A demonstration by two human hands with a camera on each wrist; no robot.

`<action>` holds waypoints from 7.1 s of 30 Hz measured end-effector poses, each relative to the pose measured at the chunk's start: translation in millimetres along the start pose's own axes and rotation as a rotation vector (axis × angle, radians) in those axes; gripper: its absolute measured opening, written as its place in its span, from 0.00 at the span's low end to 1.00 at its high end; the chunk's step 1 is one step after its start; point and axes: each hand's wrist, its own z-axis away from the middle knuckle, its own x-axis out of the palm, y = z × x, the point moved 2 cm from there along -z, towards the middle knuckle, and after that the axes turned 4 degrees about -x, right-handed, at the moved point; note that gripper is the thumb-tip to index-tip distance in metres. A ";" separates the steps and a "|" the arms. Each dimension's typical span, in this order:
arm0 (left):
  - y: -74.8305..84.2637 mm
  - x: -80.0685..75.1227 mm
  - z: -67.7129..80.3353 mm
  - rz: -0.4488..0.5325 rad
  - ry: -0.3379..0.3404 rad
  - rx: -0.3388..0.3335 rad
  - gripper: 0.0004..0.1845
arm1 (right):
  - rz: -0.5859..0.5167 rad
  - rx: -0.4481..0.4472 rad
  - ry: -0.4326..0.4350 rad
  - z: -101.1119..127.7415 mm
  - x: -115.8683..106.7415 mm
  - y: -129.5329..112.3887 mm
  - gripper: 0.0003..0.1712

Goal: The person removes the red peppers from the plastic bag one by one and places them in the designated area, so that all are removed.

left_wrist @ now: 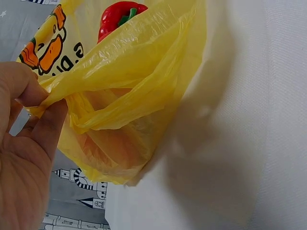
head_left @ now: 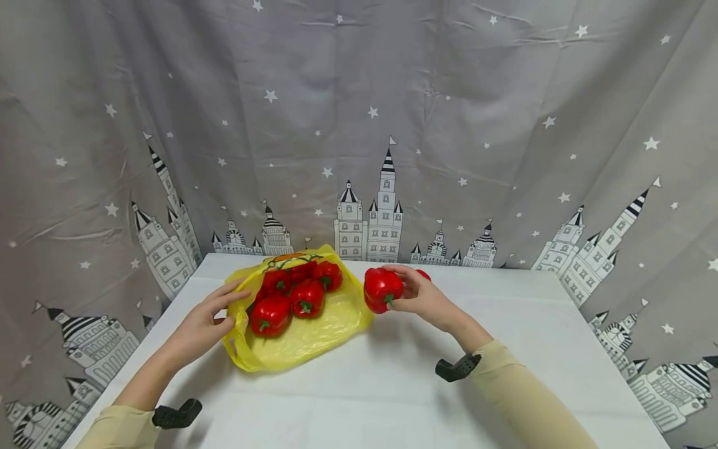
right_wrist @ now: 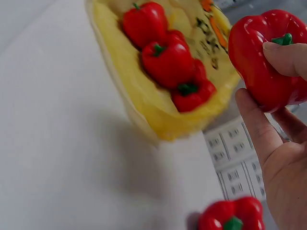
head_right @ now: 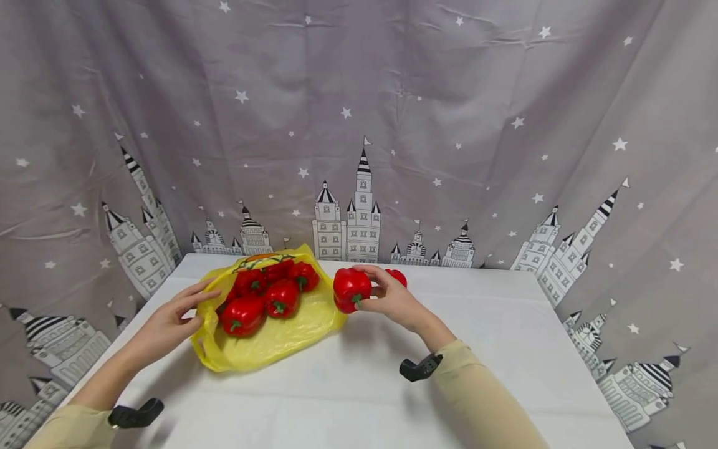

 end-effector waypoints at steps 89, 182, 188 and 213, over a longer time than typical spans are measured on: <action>1.9 -2.3 0.4 -0.015 0.004 -0.022 0.26 | 0.256 0.191 0.224 48.8 -144.0 79.8 0.46; 4.1 -0.6 -0.1 -0.017 -0.002 -0.033 0.26 | 0.308 -0.115 -0.195 0.7 46.3 -1.3 0.36; 3.9 -1.0 -0.5 -0.014 -0.003 -0.040 0.26 | 0.295 -0.114 -0.221 -9.2 63.8 2.2 0.37; 14.9 -13.3 -4.5 -0.054 0.028 0.010 0.26 | 0.408 -0.044 -0.173 -56.8 107.6 24.5 0.49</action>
